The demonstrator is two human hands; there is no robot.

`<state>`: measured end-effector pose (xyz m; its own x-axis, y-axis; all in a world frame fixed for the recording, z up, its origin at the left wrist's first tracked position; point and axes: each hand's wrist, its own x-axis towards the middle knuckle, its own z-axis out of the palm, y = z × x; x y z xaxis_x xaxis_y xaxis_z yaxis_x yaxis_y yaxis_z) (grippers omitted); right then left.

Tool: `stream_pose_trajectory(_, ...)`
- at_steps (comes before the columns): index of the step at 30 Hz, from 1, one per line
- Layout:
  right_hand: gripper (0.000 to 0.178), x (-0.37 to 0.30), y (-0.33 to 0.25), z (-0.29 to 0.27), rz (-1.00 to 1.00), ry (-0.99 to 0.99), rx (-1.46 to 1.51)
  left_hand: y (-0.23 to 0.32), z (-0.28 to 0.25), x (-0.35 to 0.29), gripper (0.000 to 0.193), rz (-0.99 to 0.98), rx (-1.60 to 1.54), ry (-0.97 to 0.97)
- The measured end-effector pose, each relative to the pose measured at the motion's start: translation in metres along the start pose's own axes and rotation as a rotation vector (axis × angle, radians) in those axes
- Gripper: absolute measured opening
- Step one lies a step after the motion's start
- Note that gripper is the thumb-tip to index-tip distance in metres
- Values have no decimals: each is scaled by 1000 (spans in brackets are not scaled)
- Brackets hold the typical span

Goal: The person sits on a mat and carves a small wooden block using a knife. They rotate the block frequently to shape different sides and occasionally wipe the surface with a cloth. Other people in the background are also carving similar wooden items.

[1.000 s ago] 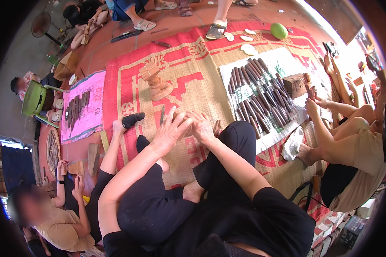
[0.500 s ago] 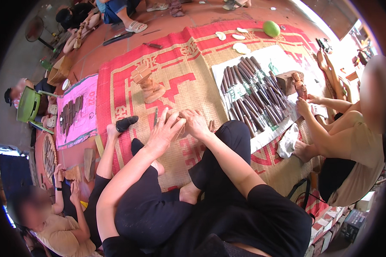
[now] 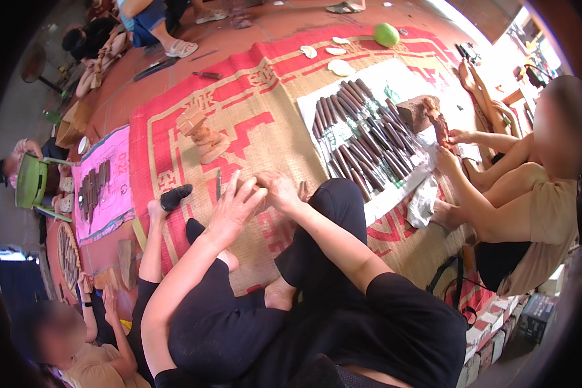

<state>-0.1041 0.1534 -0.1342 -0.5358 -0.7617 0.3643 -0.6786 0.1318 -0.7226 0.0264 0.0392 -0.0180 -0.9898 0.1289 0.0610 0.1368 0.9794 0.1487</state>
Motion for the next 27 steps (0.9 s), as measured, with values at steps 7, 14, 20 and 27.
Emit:
stream_pose_trajectory(7,26,1,-6,3,53,4,-44,-1,3,-4,85,-9,-10,8)
stream_pose_trajectory(14,19,-7,-10,15,-96,220,-61,3,1,-2,76,-17,19,20)
stream_pose_trajectory(20,26,-2,-5,3,61,-5,-13,6,-1,0,80,-19,-16,7)
stream_pose_trajectory(27,21,-1,3,6,84,41,-85,5,2,2,82,-37,-40,16)
